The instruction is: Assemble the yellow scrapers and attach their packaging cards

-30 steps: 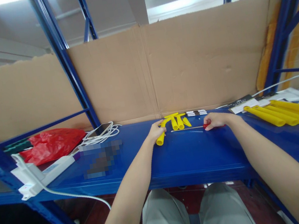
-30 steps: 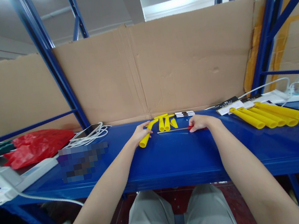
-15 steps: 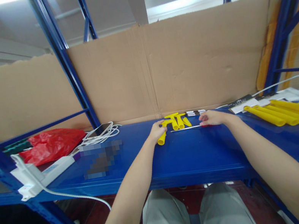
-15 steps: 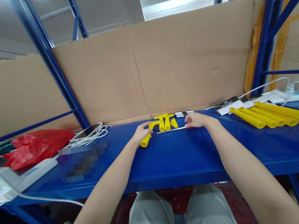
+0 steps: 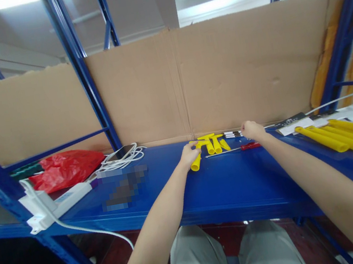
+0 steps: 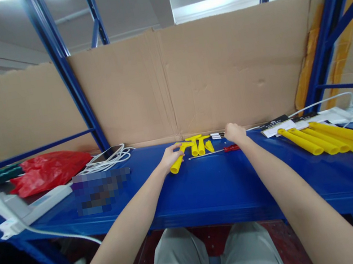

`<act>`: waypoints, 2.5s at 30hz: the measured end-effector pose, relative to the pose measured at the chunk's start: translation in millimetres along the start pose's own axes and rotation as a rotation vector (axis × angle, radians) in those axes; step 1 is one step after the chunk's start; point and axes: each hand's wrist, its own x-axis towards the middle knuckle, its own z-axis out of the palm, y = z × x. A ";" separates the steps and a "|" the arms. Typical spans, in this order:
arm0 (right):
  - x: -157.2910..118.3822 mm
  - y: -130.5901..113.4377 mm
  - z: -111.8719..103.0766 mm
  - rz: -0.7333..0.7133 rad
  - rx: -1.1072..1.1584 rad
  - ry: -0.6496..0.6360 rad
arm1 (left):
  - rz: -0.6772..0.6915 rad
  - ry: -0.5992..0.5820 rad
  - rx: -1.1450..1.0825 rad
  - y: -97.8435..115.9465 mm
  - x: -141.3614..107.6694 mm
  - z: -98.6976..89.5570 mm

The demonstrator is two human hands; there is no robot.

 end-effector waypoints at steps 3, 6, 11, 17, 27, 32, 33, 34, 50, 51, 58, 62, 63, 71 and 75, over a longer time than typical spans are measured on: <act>8.8 -0.6 -0.1 0.090 -0.006 -0.020 | -0.012 0.000 0.010 1.3 -1.4 0.5; 19.2 2.1 3.1 0.169 -0.001 -0.067 | -0.012 -0.022 -0.026 1.3 -1.4 2.0; 35.4 5.7 16.1 0.232 0.005 -0.120 | -0.028 -0.073 -0.119 -0.7 0.5 6.5; 41.7 -5.8 21.5 0.233 0.044 -0.146 | -0.046 -0.079 -0.189 -2.2 2.4 11.4; 47.3 -12.7 35.2 0.269 0.061 -0.077 | -0.073 -0.091 -0.211 -2.5 3.7 14.3; 45.7 -9.5 36.7 0.249 0.036 -0.066 | -0.078 -0.091 -0.251 0.3 1.0 16.0; 44.4 -9.7 36.0 0.247 0.034 -0.059 | -0.075 -0.089 -0.258 0.7 0.4 16.3; 42.8 -10.2 35.2 0.246 0.038 -0.046 | -0.071 -0.088 -0.261 0.9 0.0 16.5; 7.2 -30.3 7.1 0.253 0.946 0.357 | 0.006 0.067 -0.357 5.2 0.8 9.2; 1.4 -33.6 6.8 0.219 1.054 0.325 | -0.002 0.068 -0.362 6.4 0.7 8.1; -30.0 -44.7 1.9 -0.025 1.421 0.096 | -0.088 0.123 -0.451 12.0 -1.3 4.9; -29.1 -42.0 0.1 0.024 1.481 0.063 | -0.150 0.175 -0.504 9.8 3.3 2.9; -28.8 -41.5 0.4 0.031 1.493 0.041 | -0.163 0.186 -0.516 8.7 5.1 1.7; -37.1 -44.2 -1.4 -0.016 1.571 -0.158 | -0.194 0.286 -0.607 -0.6 17.6 -7.0; -42.3 -44.2 -3.4 -0.055 1.563 -0.241 | -0.189 0.294 -0.705 -5.1 21.0 -6.1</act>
